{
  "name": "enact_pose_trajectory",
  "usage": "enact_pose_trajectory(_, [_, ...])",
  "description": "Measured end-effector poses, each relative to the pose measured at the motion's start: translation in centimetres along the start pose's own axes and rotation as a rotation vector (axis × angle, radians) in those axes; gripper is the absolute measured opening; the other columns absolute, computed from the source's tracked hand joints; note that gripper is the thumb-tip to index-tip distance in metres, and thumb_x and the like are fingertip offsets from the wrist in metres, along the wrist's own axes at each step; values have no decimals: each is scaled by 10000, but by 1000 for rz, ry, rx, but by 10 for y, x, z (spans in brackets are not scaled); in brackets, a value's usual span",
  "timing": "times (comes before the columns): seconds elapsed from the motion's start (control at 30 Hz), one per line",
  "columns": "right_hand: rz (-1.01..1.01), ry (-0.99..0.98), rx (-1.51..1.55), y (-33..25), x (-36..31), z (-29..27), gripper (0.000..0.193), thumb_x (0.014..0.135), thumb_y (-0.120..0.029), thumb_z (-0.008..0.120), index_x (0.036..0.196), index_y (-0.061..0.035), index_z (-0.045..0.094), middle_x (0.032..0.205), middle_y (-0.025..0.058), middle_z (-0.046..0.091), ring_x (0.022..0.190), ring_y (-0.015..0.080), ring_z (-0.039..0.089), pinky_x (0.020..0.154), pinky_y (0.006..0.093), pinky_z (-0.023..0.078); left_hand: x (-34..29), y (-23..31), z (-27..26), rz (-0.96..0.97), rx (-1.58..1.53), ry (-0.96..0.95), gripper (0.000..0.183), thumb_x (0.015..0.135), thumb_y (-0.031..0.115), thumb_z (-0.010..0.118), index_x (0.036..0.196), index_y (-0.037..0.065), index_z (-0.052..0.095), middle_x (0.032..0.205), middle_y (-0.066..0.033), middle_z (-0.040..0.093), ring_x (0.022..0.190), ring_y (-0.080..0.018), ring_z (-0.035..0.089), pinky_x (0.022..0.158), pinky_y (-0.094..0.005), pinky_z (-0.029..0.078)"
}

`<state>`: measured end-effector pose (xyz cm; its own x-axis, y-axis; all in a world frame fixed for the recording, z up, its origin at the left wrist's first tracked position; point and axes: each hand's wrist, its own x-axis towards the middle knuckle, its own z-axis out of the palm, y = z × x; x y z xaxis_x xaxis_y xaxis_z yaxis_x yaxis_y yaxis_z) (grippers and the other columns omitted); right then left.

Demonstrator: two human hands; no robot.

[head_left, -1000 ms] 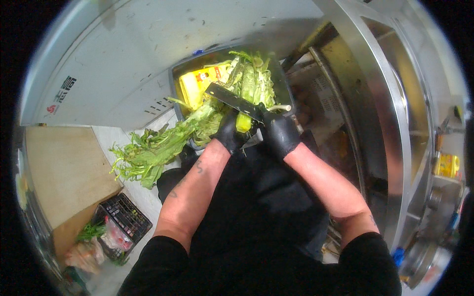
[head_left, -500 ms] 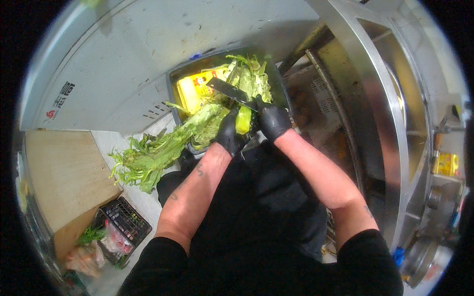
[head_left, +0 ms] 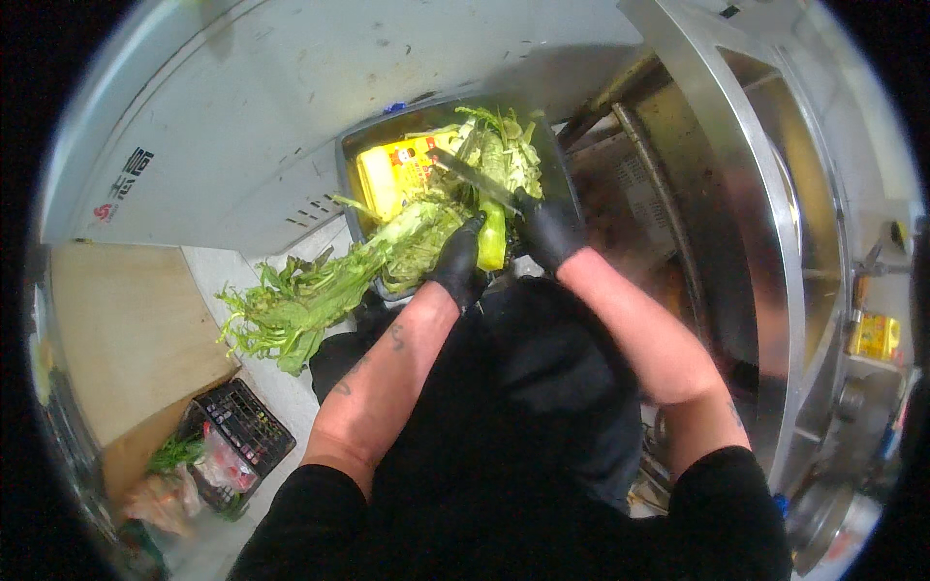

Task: The person peels the outer layers of a long green vegetable using a knife, then cuts the vegetable into smaller pieces. The person wears black gloves and works over a metal tray in a commercial kitchen.

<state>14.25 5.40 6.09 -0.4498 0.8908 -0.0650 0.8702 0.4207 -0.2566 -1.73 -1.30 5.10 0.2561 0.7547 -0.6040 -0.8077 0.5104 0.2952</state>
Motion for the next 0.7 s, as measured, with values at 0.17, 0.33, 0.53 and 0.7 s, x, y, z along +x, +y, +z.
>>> enact_pose_trajectory(0.17, [16,-10,219,-35,-48,-39,220,920,-140,548,1067,-47,682,929,218,694,867,354,685,742,450,534,3,-10,-3,99,30,-71,381,1027,422,471,1192,106,609,1089,-54,685,955,-193,663,818,-336,554])
enact_pose_trajectory(0.33, [-18,-87,76,-54,-59,-65,181,888,-95,578,1018,-39,690,929,198,696,880,353,681,773,419,535,-9,-9,-1,101,183,8,404,1021,453,473,1204,114,598,1086,-44,675,898,-168,652,723,-325,547])
enact_pose_trajectory(0.53, [-136,92,81,-44,-52,-49,340,890,-171,569,1199,-44,631,818,182,698,725,364,688,625,467,537,-19,-12,8,142,220,21,382,1020,420,474,1214,115,598,1067,-32,669,889,-156,638,681,-305,531])
enact_pose_trajectory(0.7, [-80,25,-12,-31,-47,-27,320,874,-125,554,1167,-40,648,828,177,702,740,364,689,636,459,539,-14,-18,7,164,183,-33,372,1010,379,489,1229,96,593,1042,-28,663,891,-144,627,699,-282,520])
